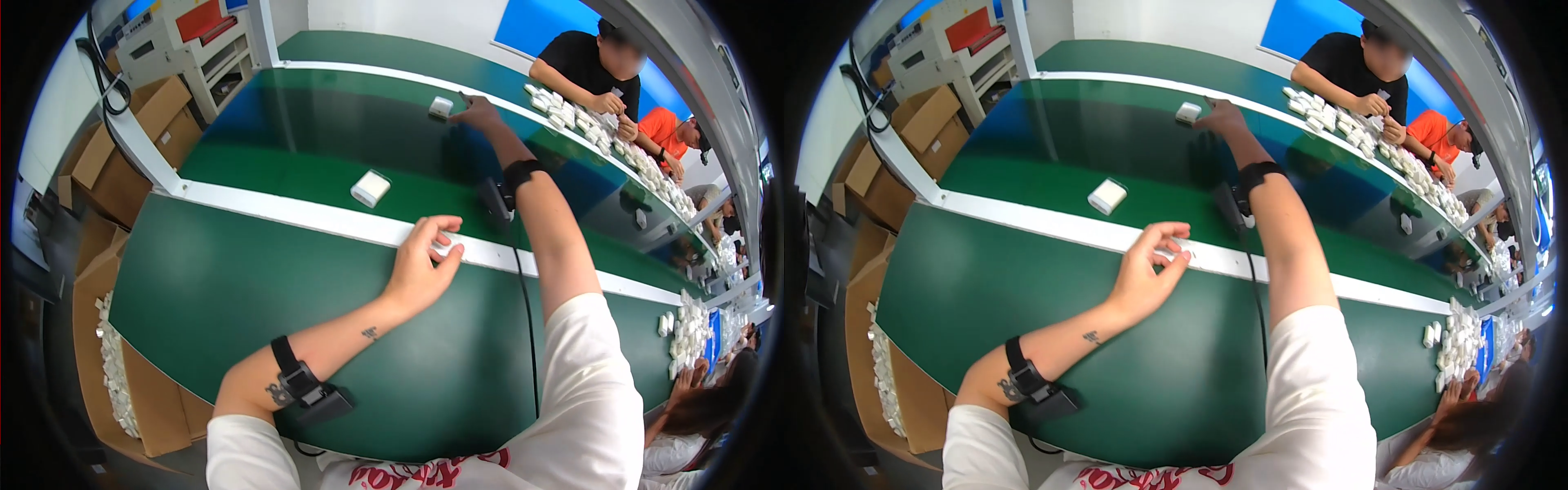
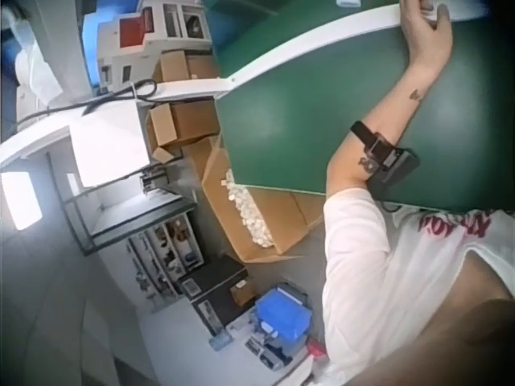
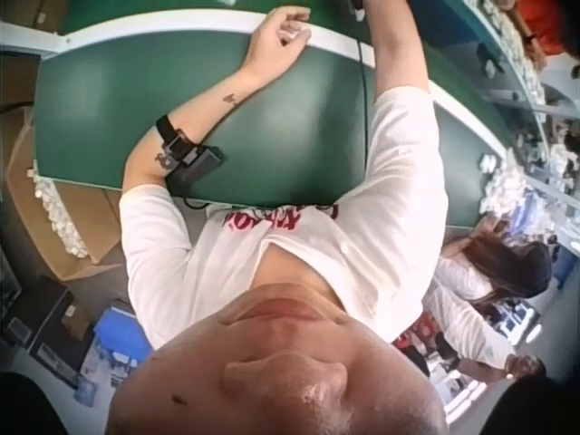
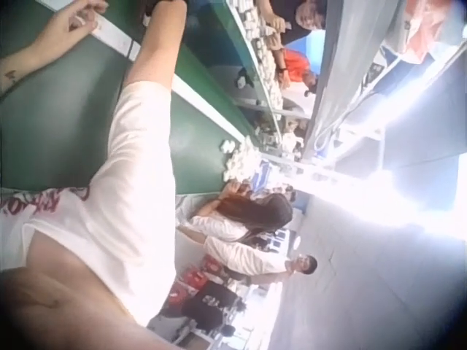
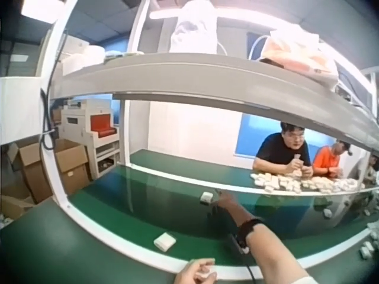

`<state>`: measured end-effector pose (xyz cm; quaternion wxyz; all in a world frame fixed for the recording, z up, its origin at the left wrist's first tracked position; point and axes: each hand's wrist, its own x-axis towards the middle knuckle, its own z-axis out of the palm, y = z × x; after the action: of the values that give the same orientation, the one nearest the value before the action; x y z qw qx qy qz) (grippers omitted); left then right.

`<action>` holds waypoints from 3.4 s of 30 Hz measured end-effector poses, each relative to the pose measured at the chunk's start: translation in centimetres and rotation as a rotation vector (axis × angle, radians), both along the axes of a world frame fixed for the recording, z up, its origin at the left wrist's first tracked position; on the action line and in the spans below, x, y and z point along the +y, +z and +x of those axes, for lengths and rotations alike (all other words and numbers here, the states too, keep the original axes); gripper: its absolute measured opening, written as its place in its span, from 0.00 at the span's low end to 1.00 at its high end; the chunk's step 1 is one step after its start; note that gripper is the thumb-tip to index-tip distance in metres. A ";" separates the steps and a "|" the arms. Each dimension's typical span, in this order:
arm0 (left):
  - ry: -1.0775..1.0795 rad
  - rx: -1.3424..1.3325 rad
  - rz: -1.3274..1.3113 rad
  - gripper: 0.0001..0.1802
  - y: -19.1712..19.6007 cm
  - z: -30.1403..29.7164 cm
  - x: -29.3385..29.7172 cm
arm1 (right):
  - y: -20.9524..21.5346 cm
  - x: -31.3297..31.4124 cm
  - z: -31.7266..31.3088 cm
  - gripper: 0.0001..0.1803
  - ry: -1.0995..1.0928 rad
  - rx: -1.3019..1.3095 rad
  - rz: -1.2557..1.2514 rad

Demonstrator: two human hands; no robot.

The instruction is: Assembling small electronic or plastic components by inserting internal parts into a housing using tweezers.

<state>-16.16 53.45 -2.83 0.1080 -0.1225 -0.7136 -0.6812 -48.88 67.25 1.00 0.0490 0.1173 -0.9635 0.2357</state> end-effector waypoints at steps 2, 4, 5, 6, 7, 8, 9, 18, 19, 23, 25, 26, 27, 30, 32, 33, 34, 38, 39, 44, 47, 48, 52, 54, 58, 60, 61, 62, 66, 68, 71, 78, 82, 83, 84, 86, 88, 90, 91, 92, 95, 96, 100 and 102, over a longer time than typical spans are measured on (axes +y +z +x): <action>-0.033 0.003 0.018 0.17 0.5 -0.3 1.2 | -2.4 1.3 -3.4 0.39 -0.020 0.131 -0.052; -0.014 0.013 -0.021 0.16 0.5 0.1 0.8 | -1.6 -0.9 -3.4 0.41 0.036 -0.074 -0.080; -0.014 0.017 -0.034 0.16 0.6 0.1 0.7 | -1.4 -1.4 -2.9 0.41 0.041 -0.067 -0.098; -0.011 0.021 -0.043 0.17 0.5 0.2 0.4 | -1.5 -2.0 -2.0 0.40 0.058 -0.016 -0.063; -0.016 0.022 -0.048 0.17 0.3 0.1 0.3 | -1.4 -1.8 -0.7 0.40 0.064 0.036 -0.020; 0.001 0.018 0.003 0.20 0.0 0.0 0.4 | -1.1 -1.7 0.5 0.38 0.139 0.107 -0.034; 0.018 0.008 0.059 0.22 -0.4 0.0 0.7 | -0.7 -1.6 2.5 0.38 0.131 0.103 -0.032; -0.112 0.227 0.107 0.59 0.7 0.8 -0.1 | 4.8 5.5 31.2 0.31 0.380 -0.185 -0.887; -0.190 0.240 0.049 0.57 1.1 1.1 -0.1 | 4.0 6.8 32.7 0.31 0.368 -0.178 -0.870; -0.338 0.329 -0.169 0.48 1.5 2.1 0.4 | 1.8 9.5 36.3 0.33 0.374 0.022 -0.617; -0.356 0.346 -0.266 0.45 1.5 2.8 0.7 | 1.1 10.0 36.9 0.33 0.405 0.069 -0.617; -0.327 0.389 -0.277 0.41 1.6 2.6 0.7 | 0.8 10.2 37.0 0.33 0.446 0.122 -0.600; -0.298 0.432 -0.285 0.38 2.0 2.7 0.9 | 1.2 10.2 37.1 0.32 0.482 0.141 -0.581; -0.190 0.499 -0.315 0.31 2.2 3.1 1.1 | 0.8 10.0 37.7 0.32 0.489 0.129 -0.633; -0.184 0.513 -0.360 0.30 2.6 3.1 1.3 | 0.5 10.3 37.4 0.32 0.503 0.120 -0.559; -0.185 0.523 -0.374 0.28 2.7 3.1 1.4 | 0.4 10.4 37.3 0.32 0.500 0.118 -0.565; -0.186 0.533 -0.387 0.27 2.6 3.1 1.5 | 0.2 10.5 37.2 0.31 0.504 0.130 -0.543; -0.293 0.265 -0.292 0.25 1.7 3.2 0.7 | 0.0 10.5 36.8 0.31 0.551 0.304 -0.458; -0.387 -0.021 -0.153 0.27 1.4 3.4 0.8 | -0.1 10.4 36.9 0.31 0.557 0.297 -0.452; -0.501 -0.277 0.036 0.34 1.4 4.1 1.5 | -0.2 10.0 37.5 0.28 0.380 -0.121 -0.654; -0.482 -0.021 -0.144 0.35 2.1 4.4 1.6 | -0.9 9.5 37.7 0.27 0.348 -0.199 -0.904; -0.473 0.043 -0.183 0.35 1.8 4.2 1.5 | -1.1 9.7 37.4 0.27 0.390 -0.203 -0.900; -0.454 0.010 -0.152 0.35 2.1 4.4 0.9 | -0.1 9.8 37.6 0.35 0.453 -0.232 -0.815; -0.460 0.040 -0.147 0.35 1.9 4.4 1.1 | -0.6 10.0 37.4 0.38 0.459 -0.143 -0.738; -0.468 0.075 -0.220 0.35 2.0 4.3 0.9 | -0.5 10.2 37.5 0.39 0.442 -0.122 -0.680; -0.472 0.075 -0.229 0.35 2.1 4.4 0.9 | -0.4 10.3 37.6 0.39 0.448 -0.035 -0.597; -0.476 0.075 -0.241 0.35 2.2 4.4 0.9 | -0.5 10.3 37.6 0.39 0.449 -0.036 -0.596; -0.475 0.076 -0.240 0.35 2.2 4.4 0.9 | -0.8 10.2 37.5 0.39 0.444 -0.031 -0.610; -0.461 0.087 -0.234 0.32 2.1 4.4 0.9 | -0.8 10.3 37.4 0.40 0.458 0.019 -0.560; -0.466 0.091 -0.231 0.31 2.3 4.3 0.9 | -0.8 10.3 37.2 0.41 0.462 0.033 -0.499; -0.536 -0.157 -0.323 0.30 2.8 3.9 0.6 | -1.2 10.3 36.9 0.46 0.496 0.124 -0.406; -0.205 -0.288 0.284 0.34 2.3 3.5 1.7 | -1.1 10.4 36.5 0.17 0.212 0.144 -0.348; -0.286 -0.317 0.176 0.32 1.6 3.3 1.1 | 0.2 11.6 34.7 0.12 0.206 0.182 -0.057; -0.323 -0.299 0.117 0.31 1.3 3.2 1.0 | 0.3 12.2 33.7 0.13 0.171 0.136 0.005; -0.339 -0.304 0.062 0.27 1.3 3.3 0.8 | -0.3 13.4 32.1 0.13 0.070 0.177 0.004; -0.378 -0.275 0.010 0.20 1.3 3.0 1.3 | -1.1 17.3 27.8 0.12 -0.154 0.276 0.240; -0.408 -0.253 -0.009 0.18 1.5 3.0 1.8 | -0.4 22.6 23.7 0.21 -0.310 0.231 0.403; -0.427 -0.232 -0.050 0.15 1.7 3.0 1.8 | -0.9 28.2 18.8 0.23 -0.482 0.115 0.499; -0.414 -0.226 -0.053 0.15 1.6 3.0 1.6 | -1.6 30.4 17.0 0.25 -0.544 0.140 0.540; -0.399 -0.233 -0.039 0.14 1.3 3.1 1.0 | -0.9 29.9 16.0 0.26 -0.637 -0.055 0.482; -0.415 -0.211 0.009 0.14 0.6 2.7 1.1 | -1.4 33.8 13.6 0.26 -0.693 -0.149 0.440; -0.421 -0.205 -0.019 0.14 0.7 2.5 1.3 | -2.0 35.4 13.2 0.25 -0.646 -0.201 0.447; -0.411 -0.193 -0.043 0.14 0.6 2.9 1.1 | -2.8 32.5 13.5 0.22 -0.651 -0.088 0.382; -0.415 -0.176 -0.034 0.13 0.7 2.9 1.2 | -2.8 30.4 14.8 0.22 -0.507 0.077 0.255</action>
<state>-13.22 54.60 -2.08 -0.0993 -0.2087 -0.6912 -0.6847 -34.03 97.64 -1.77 0.1278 -0.1133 -0.9814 0.0880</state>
